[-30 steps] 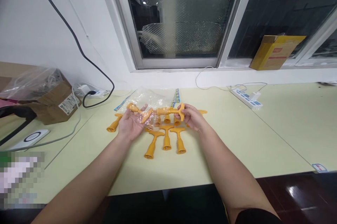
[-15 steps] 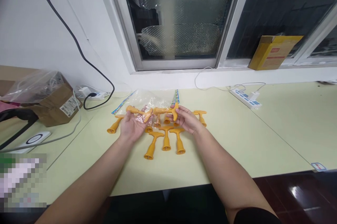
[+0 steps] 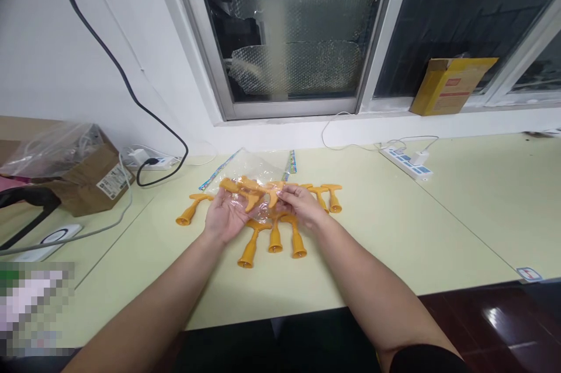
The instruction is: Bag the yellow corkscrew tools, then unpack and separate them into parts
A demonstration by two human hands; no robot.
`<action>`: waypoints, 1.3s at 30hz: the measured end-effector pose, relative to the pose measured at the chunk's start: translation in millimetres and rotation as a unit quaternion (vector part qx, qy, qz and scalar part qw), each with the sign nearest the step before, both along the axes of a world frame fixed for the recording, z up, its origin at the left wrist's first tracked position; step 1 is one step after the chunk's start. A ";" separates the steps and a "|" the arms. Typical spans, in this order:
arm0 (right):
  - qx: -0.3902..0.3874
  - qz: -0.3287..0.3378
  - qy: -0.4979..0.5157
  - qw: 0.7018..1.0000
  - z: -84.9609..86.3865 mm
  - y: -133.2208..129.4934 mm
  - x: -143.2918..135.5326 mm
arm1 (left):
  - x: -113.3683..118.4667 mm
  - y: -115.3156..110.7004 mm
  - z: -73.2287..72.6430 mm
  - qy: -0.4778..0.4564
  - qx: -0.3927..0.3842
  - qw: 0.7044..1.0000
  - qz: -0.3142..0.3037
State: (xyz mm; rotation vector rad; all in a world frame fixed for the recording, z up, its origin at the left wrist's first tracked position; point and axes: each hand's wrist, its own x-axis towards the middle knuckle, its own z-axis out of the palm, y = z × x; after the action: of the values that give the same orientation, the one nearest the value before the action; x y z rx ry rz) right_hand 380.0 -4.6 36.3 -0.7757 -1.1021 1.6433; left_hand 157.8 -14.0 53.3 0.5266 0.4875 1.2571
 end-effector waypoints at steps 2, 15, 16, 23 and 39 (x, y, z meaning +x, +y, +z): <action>-0.004 0.006 0.011 1.000 0.4 -2.9 -5.2 | 3.2 -2.0 0.5 0.002 0.006 1.000 -0.013; 0.124 -0.024 -0.055 0.990 4.9 -15.0 -16.7 | 7.5 0.0 -5.5 0.068 -0.039 0.996 -0.052; 0.137 -0.057 -0.069 0.987 6.4 -14.6 -14.4 | 4.5 1.8 -4.0 0.066 -0.049 0.996 -0.043; 0.261 -0.289 -0.177 0.904 9.9 -5.3 9.4 | -16.0 6.9 8.8 0.036 -0.106 0.991 -0.067; 0.223 -0.216 -0.134 0.941 10.4 -9.6 13.0 | -39.3 9.2 12.1 0.248 0.023 0.961 -0.121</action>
State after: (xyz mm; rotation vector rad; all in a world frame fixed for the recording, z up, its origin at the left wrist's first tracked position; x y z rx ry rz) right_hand 393.0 -14.2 46.8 -0.8749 -1.3221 0.8921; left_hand 118.4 -4.8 65.5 0.9207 0.7878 0.8980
